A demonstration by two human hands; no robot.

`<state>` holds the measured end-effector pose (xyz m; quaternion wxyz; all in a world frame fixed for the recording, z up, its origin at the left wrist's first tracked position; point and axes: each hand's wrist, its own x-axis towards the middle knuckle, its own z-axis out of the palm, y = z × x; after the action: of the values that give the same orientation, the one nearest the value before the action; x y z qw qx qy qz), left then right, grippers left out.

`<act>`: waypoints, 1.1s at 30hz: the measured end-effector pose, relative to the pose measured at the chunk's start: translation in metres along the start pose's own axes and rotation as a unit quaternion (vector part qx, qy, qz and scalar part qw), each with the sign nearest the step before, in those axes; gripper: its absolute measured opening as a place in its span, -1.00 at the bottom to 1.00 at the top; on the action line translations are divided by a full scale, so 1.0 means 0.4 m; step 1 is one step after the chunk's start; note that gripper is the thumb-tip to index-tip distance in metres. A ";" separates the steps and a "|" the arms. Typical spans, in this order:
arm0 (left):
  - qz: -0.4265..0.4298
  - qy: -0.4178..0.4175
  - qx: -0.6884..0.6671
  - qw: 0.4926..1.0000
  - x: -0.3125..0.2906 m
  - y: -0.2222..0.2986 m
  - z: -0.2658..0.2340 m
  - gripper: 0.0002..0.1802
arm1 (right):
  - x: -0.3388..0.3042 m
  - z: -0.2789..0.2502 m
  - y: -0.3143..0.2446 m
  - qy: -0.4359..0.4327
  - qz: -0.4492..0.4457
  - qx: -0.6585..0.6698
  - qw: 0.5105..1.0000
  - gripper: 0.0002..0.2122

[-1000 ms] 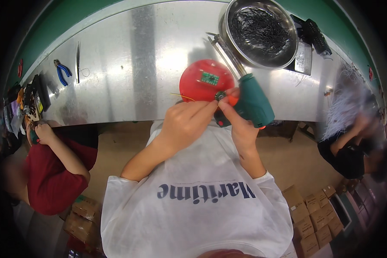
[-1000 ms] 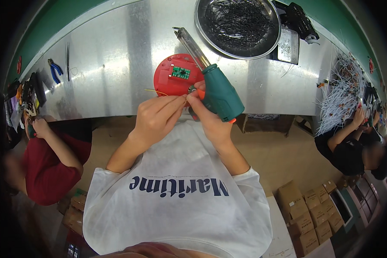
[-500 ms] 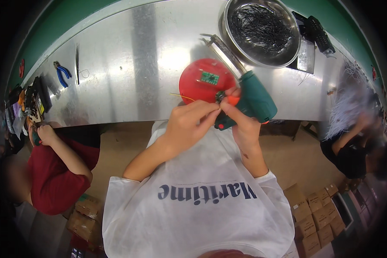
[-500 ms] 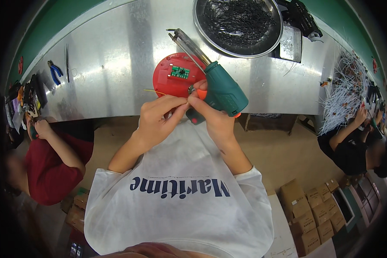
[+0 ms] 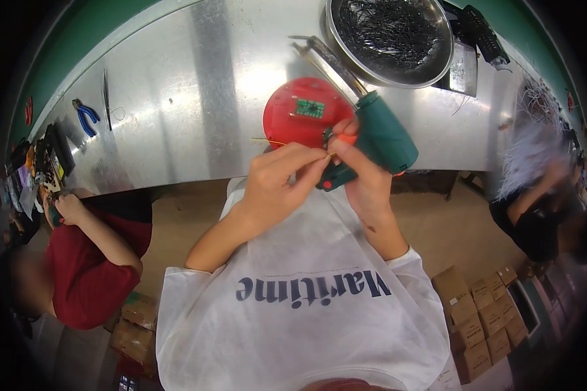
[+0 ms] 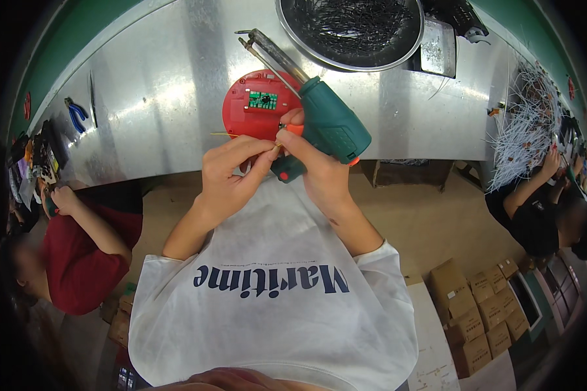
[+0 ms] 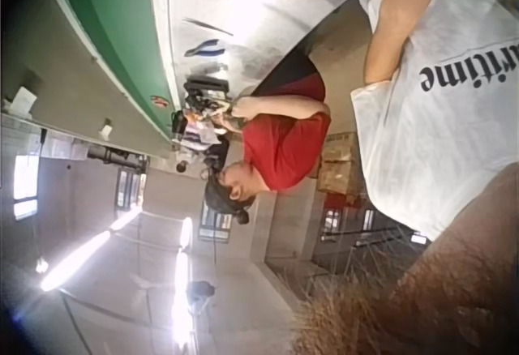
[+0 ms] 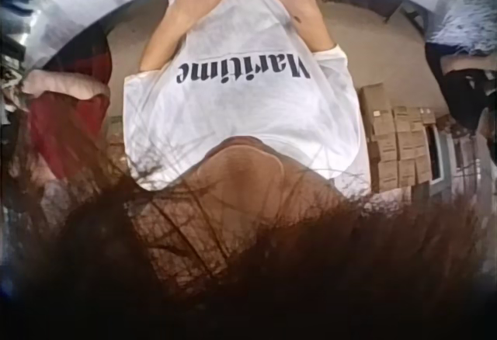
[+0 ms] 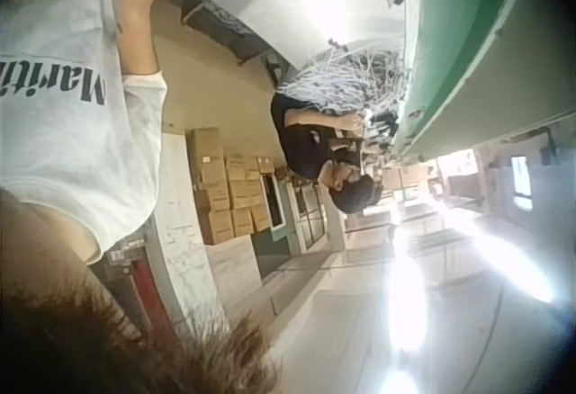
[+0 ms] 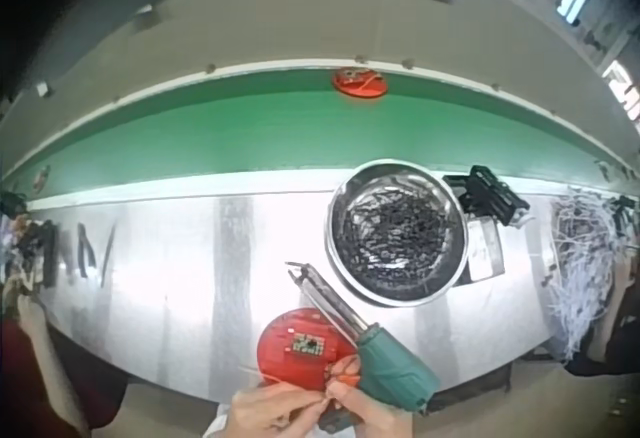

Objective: Soldering components and wires onto a circuit board at a factory assembly line.

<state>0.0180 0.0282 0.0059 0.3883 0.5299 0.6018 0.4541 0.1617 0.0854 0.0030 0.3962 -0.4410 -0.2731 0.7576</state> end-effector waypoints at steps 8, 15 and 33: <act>0.007 0.006 0.012 1.000 0.004 0.012 -0.002 -0.86 | 0.000 0.012 -0.004 0.000 0.012 0.012 1.000 -0.74; 0.028 0.062 0.056 0.996 -0.003 0.010 0.010 -0.84 | -0.008 0.018 0.006 0.026 0.000 0.052 0.998 -0.71; 0.000 0.136 0.088 0.987 0.049 -0.067 0.018 -0.92 | -0.106 -0.140 -0.061 -0.011 -0.011 -0.124 0.992 -0.86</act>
<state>0.0147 0.0478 -0.0215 0.2546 0.4955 0.6868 0.4668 0.2326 0.0664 0.0149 0.3438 -0.4753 -0.3740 0.7184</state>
